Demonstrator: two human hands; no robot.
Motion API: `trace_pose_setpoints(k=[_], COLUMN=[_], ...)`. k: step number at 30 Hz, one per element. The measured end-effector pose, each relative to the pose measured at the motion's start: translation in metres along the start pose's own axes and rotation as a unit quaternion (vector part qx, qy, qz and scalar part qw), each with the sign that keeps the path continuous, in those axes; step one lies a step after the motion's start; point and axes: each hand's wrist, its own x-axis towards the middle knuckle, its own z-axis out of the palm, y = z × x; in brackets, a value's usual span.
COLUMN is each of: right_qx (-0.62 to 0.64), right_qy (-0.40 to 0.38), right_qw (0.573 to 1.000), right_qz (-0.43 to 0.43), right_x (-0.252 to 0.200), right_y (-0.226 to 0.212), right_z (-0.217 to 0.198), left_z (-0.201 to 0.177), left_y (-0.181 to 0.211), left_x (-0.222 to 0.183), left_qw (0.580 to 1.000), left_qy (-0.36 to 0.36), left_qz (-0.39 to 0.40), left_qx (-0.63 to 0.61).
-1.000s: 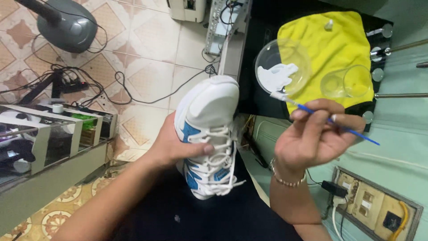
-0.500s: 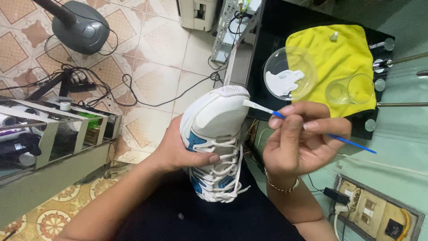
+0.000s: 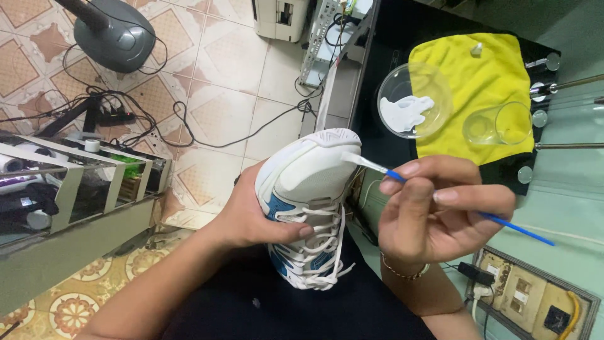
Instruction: Painting the white midsole and toe cap of a blue and white sneaker using a small paintbrush.
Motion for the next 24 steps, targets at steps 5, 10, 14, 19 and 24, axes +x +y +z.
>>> trace_pose_setpoints(k=[5,10,14,19,24], right_qx=[-0.022,-0.041,-0.041,-0.052,-0.056], right_qy=[0.006,-0.005,0.011,-0.032,-0.058], right_qw=[1.0,0.999,0.999,0.998,0.996], right_qz=[0.0,-0.001,-0.012,-0.024,-0.028], right_x=[-0.001,0.001,0.004,0.002,0.001], right_y=[-0.01,-0.015,-0.017,-0.021,-0.026], right_z=[0.003,0.001,0.006,0.002,0.0], left_z=[0.002,0.002,0.002,0.004,0.004], left_y=[0.007,0.006,0.004,0.007,0.006], left_x=[-0.002,-0.004,-0.007,-0.01,-0.012], left_qw=[0.999,0.999,0.998,0.998,0.999], left_qy=[-0.006,-0.009,-0.002,0.0,0.0], left_qz=[0.008,0.014,0.016,0.012,0.011], left_qx=[0.03,0.036,0.052,0.054,0.045])
